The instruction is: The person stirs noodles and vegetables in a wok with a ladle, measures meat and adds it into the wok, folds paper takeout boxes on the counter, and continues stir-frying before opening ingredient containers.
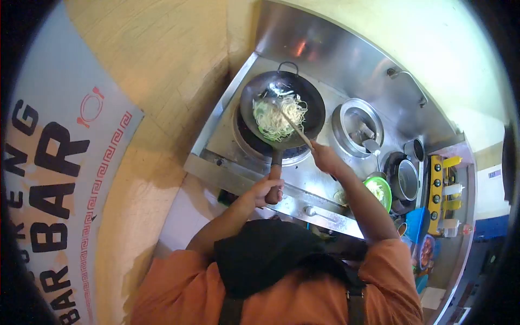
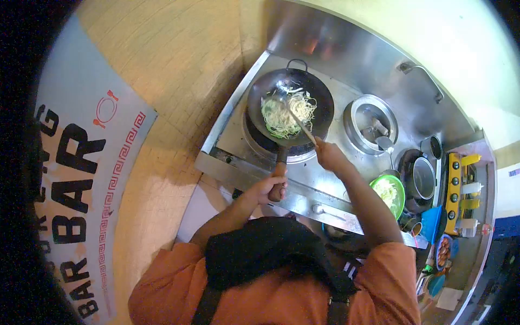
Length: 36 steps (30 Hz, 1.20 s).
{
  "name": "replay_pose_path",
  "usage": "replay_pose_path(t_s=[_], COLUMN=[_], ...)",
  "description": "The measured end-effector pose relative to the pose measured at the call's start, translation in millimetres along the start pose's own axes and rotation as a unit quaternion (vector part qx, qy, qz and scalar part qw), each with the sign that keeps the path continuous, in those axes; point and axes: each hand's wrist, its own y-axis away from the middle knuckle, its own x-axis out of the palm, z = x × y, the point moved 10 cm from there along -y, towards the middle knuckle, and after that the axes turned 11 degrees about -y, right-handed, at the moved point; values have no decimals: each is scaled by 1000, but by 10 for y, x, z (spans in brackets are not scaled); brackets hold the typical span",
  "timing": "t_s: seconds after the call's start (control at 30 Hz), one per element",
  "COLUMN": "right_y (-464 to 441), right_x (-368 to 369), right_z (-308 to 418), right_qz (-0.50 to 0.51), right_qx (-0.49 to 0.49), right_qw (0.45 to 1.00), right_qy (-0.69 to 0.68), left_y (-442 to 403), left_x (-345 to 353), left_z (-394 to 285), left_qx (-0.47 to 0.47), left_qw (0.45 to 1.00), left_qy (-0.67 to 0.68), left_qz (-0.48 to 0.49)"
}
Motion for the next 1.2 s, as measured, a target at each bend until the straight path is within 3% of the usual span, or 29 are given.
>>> replay_pose_path(t_s=[0.1, 0.17, 0.23, 0.33, 0.4, 0.47, 0.53, 0.6, 0.67, 0.7, 0.83, 0.9, 1.0, 1.1, 1.2], right_y=[595, 778, 808, 776, 915, 1068, 1287, 1396, 1335, 1287, 743, 498, 863, 1209, 1009], right_x=[-186, -250, -321, -695, -850, -893, -797, -649, -497, -426, -129, 50, -119, -221, -578], right_z=[230, 190, 143, 442, 482, 523, 588, 499, 464, 284, 13, -103, 394, 448, 371], right_qz=[66, 99, 82, 11, 13, 35, 109, 127, 119, 88, 36, 31, 89, 78, 74], right_qx=[82, 114, 83, 17, 72, 105, 205, 199, 82, 96, 126, 130, 122, 88, 100], right_qw=[986, 969, 963, 998, 997, 990, 964, 966, 975, 973, 974, 987, 979, 962, 980], right_qy=[130, 198, 244, 57, -38, -83, -133, -103, 170, 189, 183, 92, 137, 248, 158], left_y=[-52, -29, 336, 232, 125, 58, 23, 20, -59, -80, -24, -29, -21, 181, 314], left_x=[-1, 21, 737, 648, 442, 392, 360, 273, 160, 155, 173, 105, -42, 276, 715], left_z=[6, 115, -91, -84, -14, -96, -64, -66, -42, -61, -128, -116, -112, -156, -127], left_qx=[-14, -26, 5, 32, 31, 37, 25, 28, 44, 61, 71, 63, 29, 53, 58], left_qw=[999, 994, 998, 994, 989, 996, 996, 992, 992, 991, 991, 992, 991, 984, 990], left_qy=[-43, -87, -24, -70, -111, -57, -64, -87, -97, -111, -94, -87, -111, -146, -109], left_qz=[20, -67, -58, -80, -91, -51, -52, -89, -67, -45, -69, -73, -63, -90, -65])
